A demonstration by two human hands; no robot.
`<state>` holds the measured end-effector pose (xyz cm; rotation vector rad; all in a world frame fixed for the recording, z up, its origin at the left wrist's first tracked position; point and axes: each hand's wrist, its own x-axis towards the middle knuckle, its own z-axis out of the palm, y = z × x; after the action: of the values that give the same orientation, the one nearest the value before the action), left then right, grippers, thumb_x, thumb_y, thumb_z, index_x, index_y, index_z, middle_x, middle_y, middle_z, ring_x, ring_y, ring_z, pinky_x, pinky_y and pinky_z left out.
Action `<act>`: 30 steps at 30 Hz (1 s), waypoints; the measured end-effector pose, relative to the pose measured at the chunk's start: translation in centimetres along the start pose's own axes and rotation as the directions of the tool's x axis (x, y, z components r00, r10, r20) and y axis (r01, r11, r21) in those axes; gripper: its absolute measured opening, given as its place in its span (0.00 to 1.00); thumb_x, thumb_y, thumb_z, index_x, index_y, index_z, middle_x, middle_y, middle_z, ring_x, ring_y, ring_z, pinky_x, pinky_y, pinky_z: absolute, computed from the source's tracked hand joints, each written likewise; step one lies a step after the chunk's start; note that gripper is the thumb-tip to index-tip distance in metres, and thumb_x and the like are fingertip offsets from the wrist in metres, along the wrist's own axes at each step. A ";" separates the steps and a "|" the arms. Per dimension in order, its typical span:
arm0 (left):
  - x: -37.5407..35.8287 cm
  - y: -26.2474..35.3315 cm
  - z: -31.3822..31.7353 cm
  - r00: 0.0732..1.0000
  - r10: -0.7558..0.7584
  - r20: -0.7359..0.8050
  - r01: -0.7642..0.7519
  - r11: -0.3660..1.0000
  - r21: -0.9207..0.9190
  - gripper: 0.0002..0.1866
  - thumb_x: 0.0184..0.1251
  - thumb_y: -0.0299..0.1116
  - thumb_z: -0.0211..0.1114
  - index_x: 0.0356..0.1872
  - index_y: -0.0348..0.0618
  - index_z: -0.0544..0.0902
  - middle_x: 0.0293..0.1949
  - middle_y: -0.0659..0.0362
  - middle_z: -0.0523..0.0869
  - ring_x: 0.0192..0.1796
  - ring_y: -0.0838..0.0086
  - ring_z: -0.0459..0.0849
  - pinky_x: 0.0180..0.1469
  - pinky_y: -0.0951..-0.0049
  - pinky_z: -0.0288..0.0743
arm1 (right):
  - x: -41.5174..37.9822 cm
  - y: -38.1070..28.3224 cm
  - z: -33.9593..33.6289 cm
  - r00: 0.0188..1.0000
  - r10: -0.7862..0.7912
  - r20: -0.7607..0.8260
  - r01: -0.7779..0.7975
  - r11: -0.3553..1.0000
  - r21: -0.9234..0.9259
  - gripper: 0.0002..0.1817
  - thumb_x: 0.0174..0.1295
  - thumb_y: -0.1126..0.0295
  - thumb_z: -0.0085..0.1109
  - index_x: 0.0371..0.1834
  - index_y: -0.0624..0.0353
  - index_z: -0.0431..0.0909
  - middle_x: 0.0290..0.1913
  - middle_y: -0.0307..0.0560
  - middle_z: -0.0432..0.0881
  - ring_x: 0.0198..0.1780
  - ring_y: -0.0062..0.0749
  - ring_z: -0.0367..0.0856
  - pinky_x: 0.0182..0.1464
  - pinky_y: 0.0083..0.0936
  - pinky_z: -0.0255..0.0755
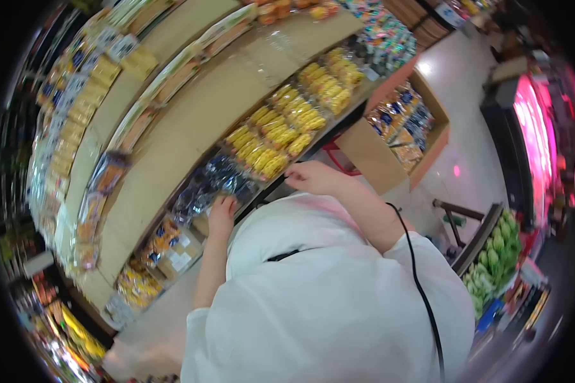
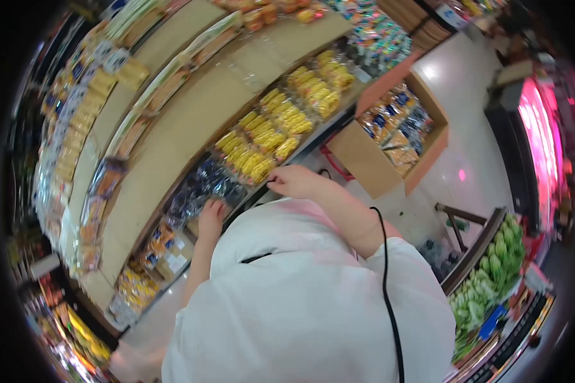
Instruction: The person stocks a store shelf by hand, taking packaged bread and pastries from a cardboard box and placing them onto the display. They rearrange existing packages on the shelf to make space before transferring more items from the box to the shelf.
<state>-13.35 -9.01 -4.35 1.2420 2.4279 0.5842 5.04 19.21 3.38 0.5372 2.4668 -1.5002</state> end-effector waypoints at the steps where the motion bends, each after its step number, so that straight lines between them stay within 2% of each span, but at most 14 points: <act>1: -0.1 0.2 -0.6 0.996 0.073 -0.057 -0.074 0.997 -0.030 0.08 0.71 0.33 0.57 0.45 0.46 0.81 0.41 0.49 0.84 0.45 0.51 0.83 0.44 0.56 0.77 | 0.0 -0.6 0.1 1.000 -0.003 0.017 0.003 1.000 0.002 0.17 0.65 0.57 0.59 0.47 0.58 0.80 0.37 0.50 0.85 0.40 0.43 0.85 0.43 0.36 0.77; 5: -0.4 4.4 -5.6 0.992 0.117 -0.054 -0.128 0.940 -0.315 0.12 0.74 0.29 0.53 0.52 0.41 0.80 0.44 0.48 0.85 0.46 0.54 0.84 0.49 0.63 0.76 | -0.3 -2.6 -0.2 0.993 -0.115 0.038 0.116 0.993 -0.013 0.19 0.65 0.60 0.60 0.54 0.59 0.77 0.48 0.53 0.83 0.50 0.43 0.82 0.52 0.36 0.75; 8: 0.4 9.2 -10.7 0.954 -0.048 0.297 0.142 0.941 -0.306 0.14 0.76 0.29 0.51 0.56 0.38 0.79 0.42 0.49 0.85 0.41 0.61 0.84 0.47 0.69 0.75 | -1.2 -3.6 -0.5 0.951 -0.304 -0.061 0.305 0.952 0.010 0.25 0.62 0.60 0.64 0.60 0.58 0.74 0.55 0.54 0.80 0.57 0.45 0.78 0.59 0.37 0.71; 11: 2.6 12.6 -10.0 0.977 0.181 0.113 -0.123 0.912 -0.391 0.12 0.77 0.30 0.51 0.52 0.38 0.79 0.36 0.52 0.84 0.34 0.68 0.81 0.41 0.72 0.74 | -2.7 -4.4 -2.0 0.883 -0.454 -0.121 0.463 0.884 0.064 0.32 0.58 0.61 0.68 0.65 0.59 0.71 0.58 0.57 0.78 0.60 0.48 0.76 0.62 0.38 0.69; 13: 4.6 15.4 -9.3 0.974 0.180 0.135 -0.109 0.902 -0.419 0.10 0.77 0.30 0.51 0.48 0.38 0.79 0.36 0.53 0.84 0.32 0.72 0.79 0.39 0.74 0.73 | -3.9 -4.5 -4.0 0.899 -0.436 -0.024 0.435 0.889 0.142 0.38 0.55 0.62 0.71 0.70 0.57 0.67 0.60 0.57 0.77 0.63 0.50 0.74 0.66 0.39 0.67; 14: 5.7 16.9 -8.8 0.973 0.179 0.146 -0.100 0.896 -0.432 0.10 0.77 0.30 0.51 0.46 0.38 0.79 0.35 0.54 0.84 0.31 0.74 0.78 0.37 0.75 0.72 | -4.7 -4.5 -5.3 0.902 -0.432 -0.025 0.429 0.886 0.174 0.35 0.54 0.64 0.72 0.66 0.58 0.70 0.55 0.56 0.80 0.56 0.47 0.79 0.59 0.37 0.72; 17: 8.5 21.2 -5.9 0.978 0.166 0.123 -0.059 0.797 -0.601 0.09 0.78 0.30 0.51 0.44 0.37 0.78 0.39 0.56 0.85 0.33 0.77 0.77 0.38 0.77 0.71 | -6.7 -2.0 -8.5 0.966 -0.257 -0.015 0.254 0.945 0.205 0.32 0.53 0.66 0.73 0.61 0.59 0.73 0.49 0.55 0.81 0.49 0.42 0.82 0.50 0.34 0.75; 21: 10.8 26.3 -2.1 0.978 0.131 0.162 0.085 0.457 -0.885 0.11 0.80 0.33 0.49 0.51 0.39 0.75 0.53 0.57 0.80 0.45 0.77 0.80 0.43 0.78 0.73 | -10.7 4.8 -13.6 0.985 -0.122 -0.125 0.149 0.960 0.238 0.29 0.52 0.67 0.73 0.58 0.59 0.74 0.40 0.51 0.83 0.39 0.35 0.83 0.41 0.32 0.76; 22: 11.4 26.7 -1.4 0.970 0.148 0.194 0.097 0.495 -0.863 0.11 0.80 0.34 0.49 0.52 0.40 0.75 0.56 0.57 0.78 0.49 0.77 0.80 0.46 0.76 0.74 | -12.1 6.2 -15.7 0.982 -0.073 -0.174 0.118 0.956 0.268 0.29 0.52 0.67 0.73 0.58 0.58 0.74 0.39 0.50 0.83 0.38 0.34 0.83 0.41 0.32 0.76; 23: 11.9 27.4 -0.8 0.965 0.150 0.214 0.105 0.527 -0.843 0.11 0.80 0.34 0.49 0.52 0.40 0.75 0.56 0.58 0.78 0.49 0.77 0.80 0.47 0.76 0.74 | -14.3 7.4 -18.1 0.972 0.133 -0.195 -0.069 0.950 0.303 0.29 0.52 0.68 0.74 0.58 0.57 0.75 0.37 0.49 0.83 0.36 0.33 0.84 0.40 0.31 0.77; 25: 12.5 28.8 0.4 0.956 0.146 0.257 0.124 0.590 -0.798 0.12 0.80 0.34 0.49 0.53 0.40 0.75 0.54 0.58 0.79 0.48 0.78 0.80 0.48 0.76 0.74 | -16.4 16.0 -20.5 0.895 0.157 -0.418 -0.073 0.975 0.211 0.29 0.51 0.65 0.74 0.57 0.56 0.77 0.43 0.50 0.85 0.44 0.35 0.85 0.49 0.31 0.77; 26: 12.8 29.2 1.4 0.949 0.137 0.283 0.143 0.615 -0.776 0.12 0.79 0.34 0.49 0.54 0.40 0.75 0.53 0.59 0.80 0.48 0.78 0.80 0.48 0.77 0.73 | -18.3 20.1 -23.0 0.853 0.317 -0.413 -0.152 0.910 0.385 0.29 0.50 0.61 0.75 0.56 0.56 0.77 0.44 0.50 0.85 0.48 0.37 0.84 0.54 0.33 0.76; 27: 12.9 29.8 2.1 0.943 0.135 0.305 0.155 0.634 -0.758 0.12 0.79 0.34 0.49 0.54 0.40 0.76 0.52 0.60 0.80 0.48 0.78 0.80 0.48 0.77 0.73 | -19.6 24.9 -24.4 0.729 0.319 -0.606 -0.282 0.946 0.158 0.32 0.49 0.58 0.77 0.56 0.57 0.77 0.46 0.50 0.86 0.50 0.38 0.84 0.55 0.34 0.76; 30: 13.3 32.2 3.4 0.922 0.112 0.371 0.209 0.662 -0.720 0.12 0.79 0.33 0.50 0.55 0.40 0.75 0.52 0.61 0.80 0.47 0.79 0.80 0.49 0.77 0.73 | -23.2 37.2 -28.2 0.502 0.491 -0.712 -0.503 0.835 0.222 0.32 0.47 0.58 0.78 0.55 0.56 0.77 0.47 0.50 0.86 0.50 0.40 0.84 0.54 0.34 0.76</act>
<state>2.76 19.73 7.52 0.8079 1.5801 1.0706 41.76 55.04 -5.54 2.0372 2.4184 -1.1152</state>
